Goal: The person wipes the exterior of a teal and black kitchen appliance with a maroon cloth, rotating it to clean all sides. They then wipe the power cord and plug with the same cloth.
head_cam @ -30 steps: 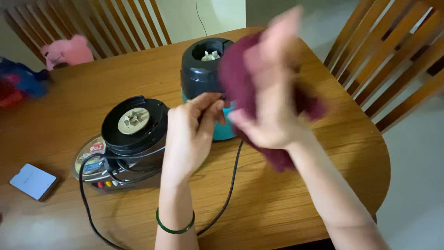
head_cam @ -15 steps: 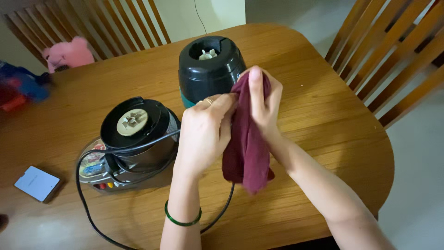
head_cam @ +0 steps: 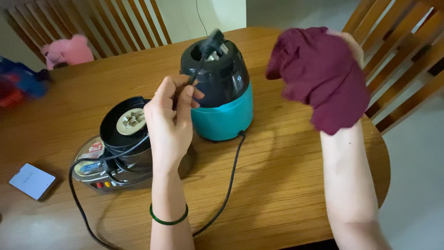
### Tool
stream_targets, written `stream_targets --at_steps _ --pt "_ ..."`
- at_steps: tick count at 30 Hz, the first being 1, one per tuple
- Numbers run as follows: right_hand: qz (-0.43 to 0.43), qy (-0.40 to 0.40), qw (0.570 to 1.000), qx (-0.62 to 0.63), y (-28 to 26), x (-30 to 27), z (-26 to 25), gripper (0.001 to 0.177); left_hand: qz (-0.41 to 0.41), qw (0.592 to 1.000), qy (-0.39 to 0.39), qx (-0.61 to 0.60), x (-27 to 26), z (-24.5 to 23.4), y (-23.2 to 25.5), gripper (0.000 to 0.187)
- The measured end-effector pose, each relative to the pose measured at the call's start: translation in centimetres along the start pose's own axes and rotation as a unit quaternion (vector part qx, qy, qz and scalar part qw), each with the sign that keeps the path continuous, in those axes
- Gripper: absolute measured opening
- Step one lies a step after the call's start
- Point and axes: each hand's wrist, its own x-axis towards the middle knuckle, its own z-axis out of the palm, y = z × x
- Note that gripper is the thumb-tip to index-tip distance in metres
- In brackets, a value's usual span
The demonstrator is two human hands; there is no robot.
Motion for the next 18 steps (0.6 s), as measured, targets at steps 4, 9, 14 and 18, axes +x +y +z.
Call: stream_targets --at_steps 4,9,14,18 --pt "-0.005 -0.082 0.993 -0.082 0.8 -0.7 1.5 0.033 -0.05 0.988 -0.021 -0.147 -0.3 0.5 -0.7 0.011" --pt "-0.237 -0.401 0.703 -0.537 2.1 0.1 1.8 0.046 -0.227 0.882 -0.122 -0.395 0.1 1.1 -2.4 0.023" --pt "0.105 -0.258 0.816 -0.507 6.9 0.0 0.6 0.039 -0.27 0.83 -0.132 -0.47 0.1 2.6 -4.4 0.044" --pt "0.234 -0.132 0.889 -0.372 8.2 1.3 -0.2 0.039 -0.228 0.852 -0.155 -0.445 0.1 2.4 -4.7 0.039"
